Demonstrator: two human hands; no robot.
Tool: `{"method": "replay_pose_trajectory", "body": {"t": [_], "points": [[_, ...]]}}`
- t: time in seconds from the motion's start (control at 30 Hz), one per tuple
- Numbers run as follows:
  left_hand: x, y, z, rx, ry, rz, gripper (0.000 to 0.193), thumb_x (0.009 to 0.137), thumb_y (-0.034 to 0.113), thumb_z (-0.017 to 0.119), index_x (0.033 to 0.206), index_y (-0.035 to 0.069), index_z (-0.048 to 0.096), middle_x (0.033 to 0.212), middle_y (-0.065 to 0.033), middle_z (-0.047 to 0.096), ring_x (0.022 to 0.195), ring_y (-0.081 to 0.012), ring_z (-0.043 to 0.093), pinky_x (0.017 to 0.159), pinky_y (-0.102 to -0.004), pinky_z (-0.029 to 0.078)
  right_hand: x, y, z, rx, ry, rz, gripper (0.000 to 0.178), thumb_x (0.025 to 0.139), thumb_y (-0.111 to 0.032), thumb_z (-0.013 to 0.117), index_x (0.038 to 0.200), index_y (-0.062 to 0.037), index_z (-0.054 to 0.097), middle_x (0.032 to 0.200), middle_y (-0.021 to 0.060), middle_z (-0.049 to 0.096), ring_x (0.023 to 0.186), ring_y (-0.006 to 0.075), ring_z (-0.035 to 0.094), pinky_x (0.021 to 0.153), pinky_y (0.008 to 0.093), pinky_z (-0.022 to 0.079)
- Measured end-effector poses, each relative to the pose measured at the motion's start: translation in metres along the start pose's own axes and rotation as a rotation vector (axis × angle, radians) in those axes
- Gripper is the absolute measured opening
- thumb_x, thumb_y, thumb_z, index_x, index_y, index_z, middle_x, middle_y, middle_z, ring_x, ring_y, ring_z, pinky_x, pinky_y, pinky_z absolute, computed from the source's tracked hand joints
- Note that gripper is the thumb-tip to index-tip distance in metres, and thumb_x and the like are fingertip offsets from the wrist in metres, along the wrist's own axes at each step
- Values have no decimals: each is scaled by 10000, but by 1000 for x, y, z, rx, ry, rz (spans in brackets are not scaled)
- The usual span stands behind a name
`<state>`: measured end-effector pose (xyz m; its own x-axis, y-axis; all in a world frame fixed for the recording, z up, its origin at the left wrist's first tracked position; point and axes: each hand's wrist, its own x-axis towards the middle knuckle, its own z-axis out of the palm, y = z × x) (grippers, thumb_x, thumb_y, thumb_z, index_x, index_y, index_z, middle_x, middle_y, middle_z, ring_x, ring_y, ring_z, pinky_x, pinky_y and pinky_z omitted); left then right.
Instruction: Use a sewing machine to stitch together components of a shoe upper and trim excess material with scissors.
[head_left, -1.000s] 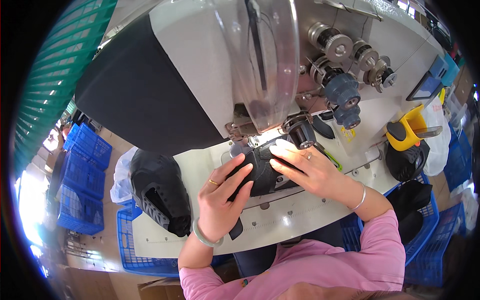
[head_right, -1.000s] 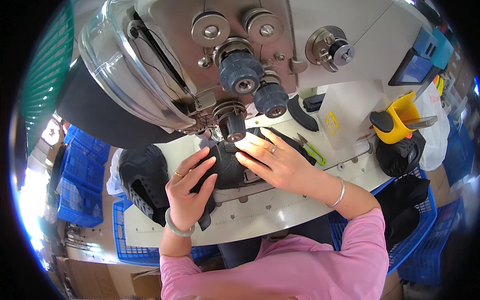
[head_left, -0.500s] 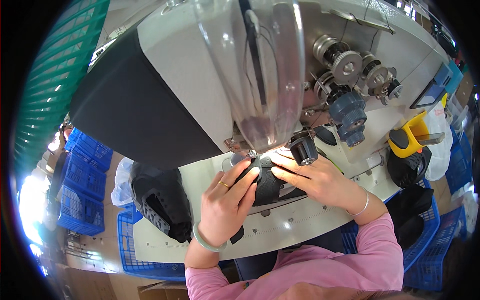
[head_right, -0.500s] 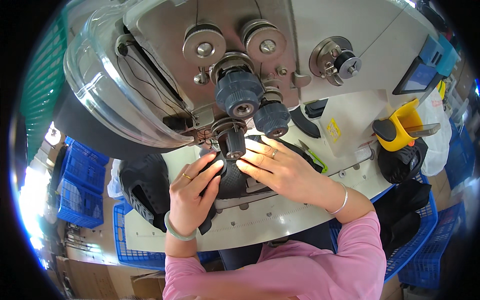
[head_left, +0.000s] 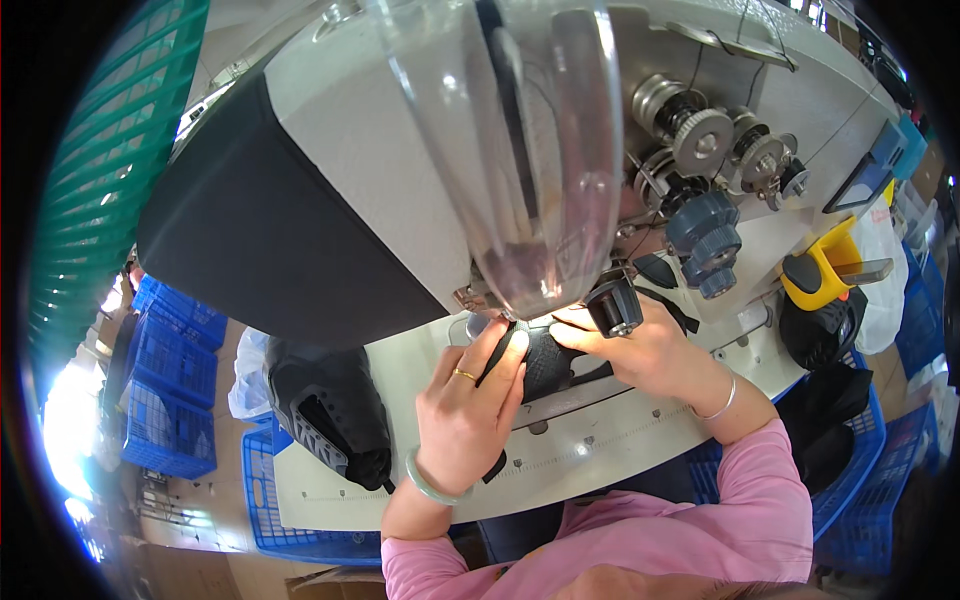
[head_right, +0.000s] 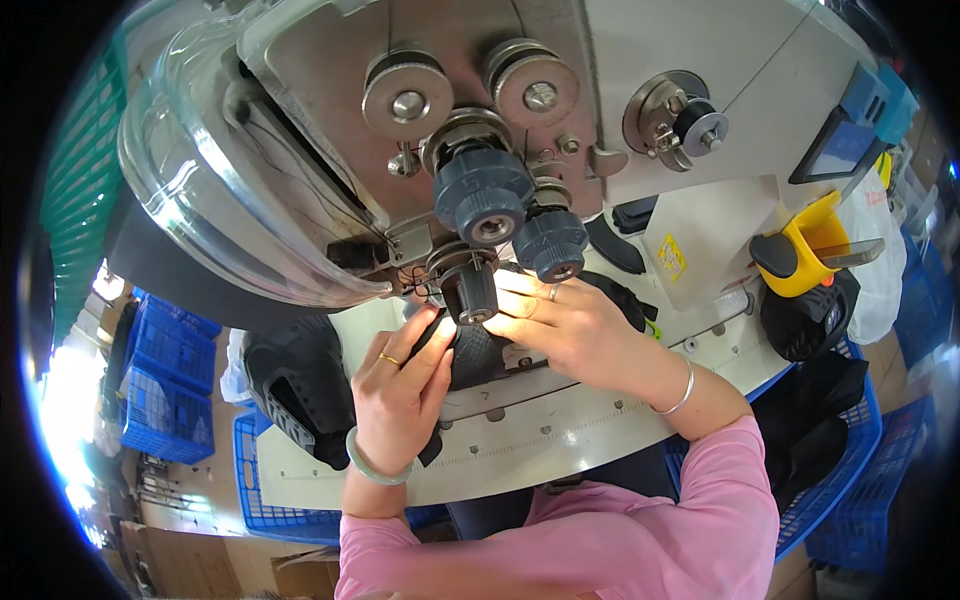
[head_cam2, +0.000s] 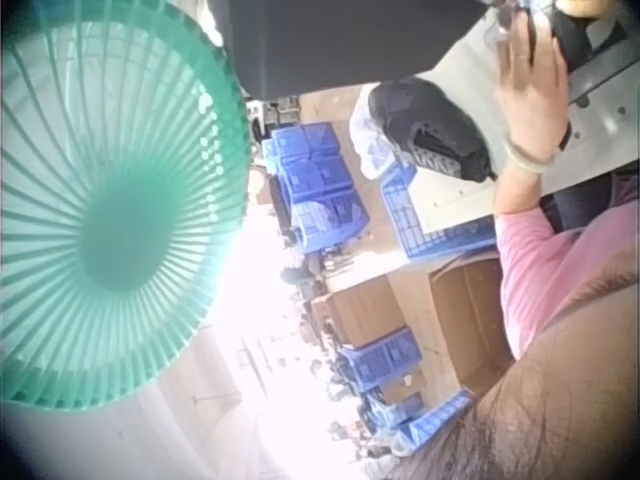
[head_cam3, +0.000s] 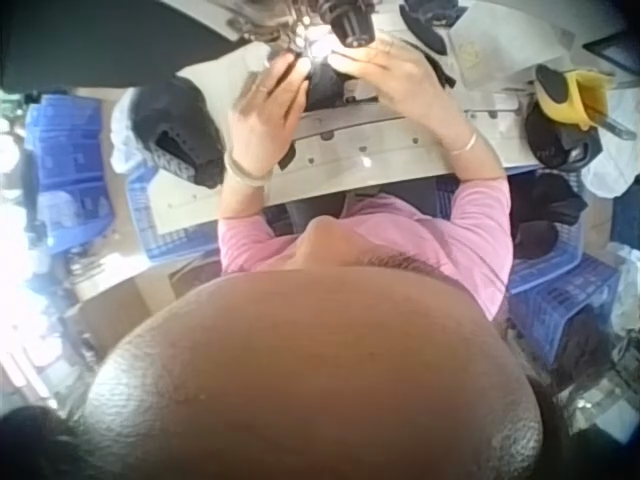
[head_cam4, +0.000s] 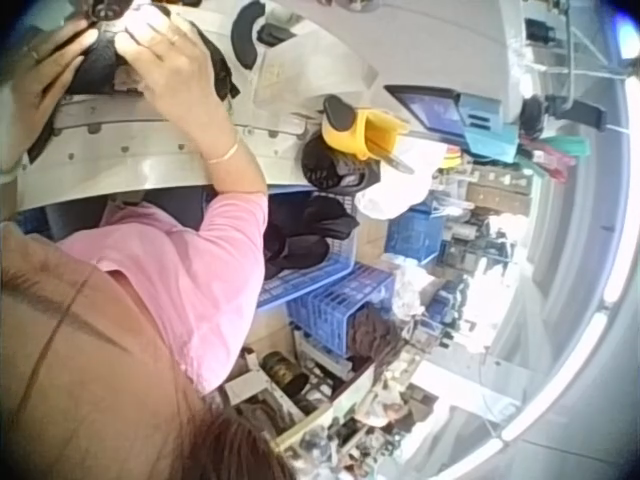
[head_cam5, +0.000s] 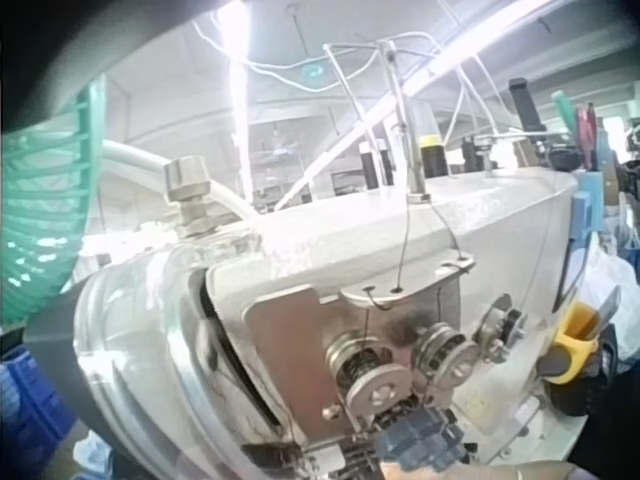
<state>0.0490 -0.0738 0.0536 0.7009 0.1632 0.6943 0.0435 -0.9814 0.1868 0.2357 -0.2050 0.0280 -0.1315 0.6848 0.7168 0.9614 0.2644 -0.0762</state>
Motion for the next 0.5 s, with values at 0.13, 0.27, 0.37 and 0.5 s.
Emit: {"method": "replay_pose_trajectory", "body": {"t": [0.13,0.27,0.37,0.5], "points": [[1,-3,-2,40,-5,8,299,743,16,696,1041,44,685,1085,-101,646,772,-258,602,695,-340,516,2,-3,4,-44,39,-29,376,667,-19,618,1037,-70,662,1066,101,640,1097,259,593,912,401,495],[-1,2,-3,64,-13,-11,307,742,9,690,1047,45,683,1078,-104,644,781,-261,602,703,-344,516,6,-6,1,-59,49,-61,400,651,-34,620,1044,-91,669,1037,91,634,1090,275,591,928,403,491],[1,2,-5,42,-19,-42,312,740,-14,668,1047,46,685,1088,-121,636,827,-273,613,717,-341,519,8,-8,-2,-65,32,-64,410,644,-41,621,1046,-97,672,1007,84,629,1073,284,593,936,410,489],[2,-11,-5,-122,52,-47,266,756,-21,644,1012,28,692,1038,-141,659,772,-256,639,656,-317,529,9,-7,-3,-62,14,-64,402,634,-54,623,1031,-95,673,984,79,626,1055,288,595,954,421,484]]}}
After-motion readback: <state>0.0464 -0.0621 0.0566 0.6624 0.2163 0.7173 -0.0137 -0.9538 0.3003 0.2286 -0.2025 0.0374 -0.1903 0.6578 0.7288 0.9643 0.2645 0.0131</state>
